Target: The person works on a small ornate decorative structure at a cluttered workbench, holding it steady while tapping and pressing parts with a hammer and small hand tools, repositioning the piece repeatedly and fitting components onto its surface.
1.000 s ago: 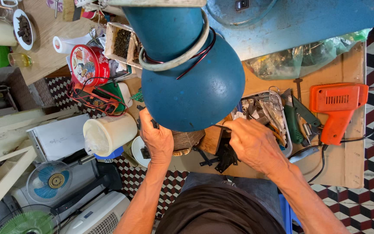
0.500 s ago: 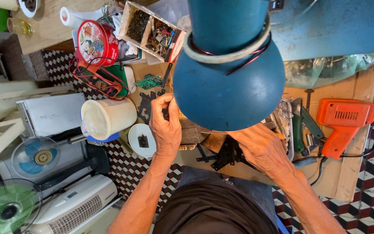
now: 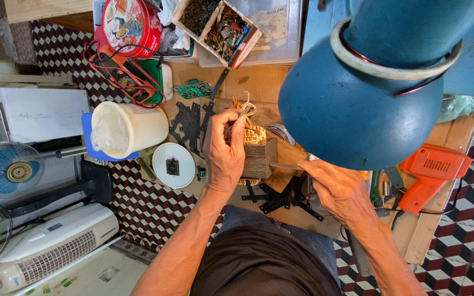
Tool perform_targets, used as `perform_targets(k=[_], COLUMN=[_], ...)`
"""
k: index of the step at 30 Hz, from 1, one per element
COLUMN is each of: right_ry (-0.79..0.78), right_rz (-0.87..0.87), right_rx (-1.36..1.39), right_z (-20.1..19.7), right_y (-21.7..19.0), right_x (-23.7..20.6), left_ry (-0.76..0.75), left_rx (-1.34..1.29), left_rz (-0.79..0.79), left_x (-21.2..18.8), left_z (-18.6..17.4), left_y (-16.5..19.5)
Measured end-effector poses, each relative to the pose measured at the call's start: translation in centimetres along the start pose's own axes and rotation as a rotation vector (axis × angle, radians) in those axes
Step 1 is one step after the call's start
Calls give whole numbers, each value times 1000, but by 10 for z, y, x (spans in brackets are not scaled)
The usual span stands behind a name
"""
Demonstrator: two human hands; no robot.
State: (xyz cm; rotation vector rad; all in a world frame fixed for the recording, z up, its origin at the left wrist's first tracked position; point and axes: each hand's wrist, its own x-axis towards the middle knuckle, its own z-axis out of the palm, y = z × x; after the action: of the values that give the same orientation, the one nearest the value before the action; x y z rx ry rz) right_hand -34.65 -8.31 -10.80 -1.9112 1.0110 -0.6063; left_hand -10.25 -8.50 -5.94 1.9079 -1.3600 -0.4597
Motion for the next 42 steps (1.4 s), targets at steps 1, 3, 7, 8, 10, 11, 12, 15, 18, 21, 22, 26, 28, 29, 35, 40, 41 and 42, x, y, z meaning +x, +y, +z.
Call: perform_targets(k=[1, 3, 7, 8, 10, 11, 12, 15, 18, 21, 22, 26, 28, 29, 35, 40, 41, 42], right_ry=[0, -2, -12, -13, -22, -26, -29, -40, -46, -52, -54, -81, -95, -102, -160, -101, -82, -86], right_rz=[-1, -1, -11, -12, -8, -6, -5, -8, -23, -19, -18, 17, 31, 38, 133, 66, 42, 53], right_rx=[4, 9, 11, 8, 16, 20, 19, 11, 0, -1, -2, 73, 49, 37, 85, 90, 84, 81], right_z=[0, -1, -1, -1, -1, -1, -1, -2, -1, -2, -2, -4, -4, -4, -3, 0, 0, 1], right_y=[-1, -3, -4, -4, -4, -4, -4, -3, -2, 0, 0, 1, 0, 0, -1, 3, 4, 5], right_x=[1, 3, 6, 6, 7, 7, 7, 8, 8, 8, 9, 13, 15, 16, 18, 16, 15, 14], left_ry=[6, 13, -2, -4, -7, -9, -11, -9, -1, -16, -17, -7, -8, -12, -6, 2, -6, -14], left_rx=[-7, -22, -28, -33, -32, -26, -19, -18, -3, -10, -9, -7, -16, -22, 2, 8, -4, -15], left_rz=[7, 22, 23, 28, 24, 15, 7, 13, 33, 26, 24, 40, 43, 38, 29, 35, 32, 30], left_x=[0, 0, 1, 1, 1, 0, 1, 1, 1, -1, -2, -1, 0, 0, 2, 3, 3, 3], left_z=[0, -1, -1, -1, -1, -1, -1, -2, -2, -2, -2, -2, -3, -3, -3, -3, -3, -3], left_y=[0, -1, -1, -2, -2, -2, -2, -2, -2, -2, -2, -4, -5, -5, -6, -8, -8, -7])
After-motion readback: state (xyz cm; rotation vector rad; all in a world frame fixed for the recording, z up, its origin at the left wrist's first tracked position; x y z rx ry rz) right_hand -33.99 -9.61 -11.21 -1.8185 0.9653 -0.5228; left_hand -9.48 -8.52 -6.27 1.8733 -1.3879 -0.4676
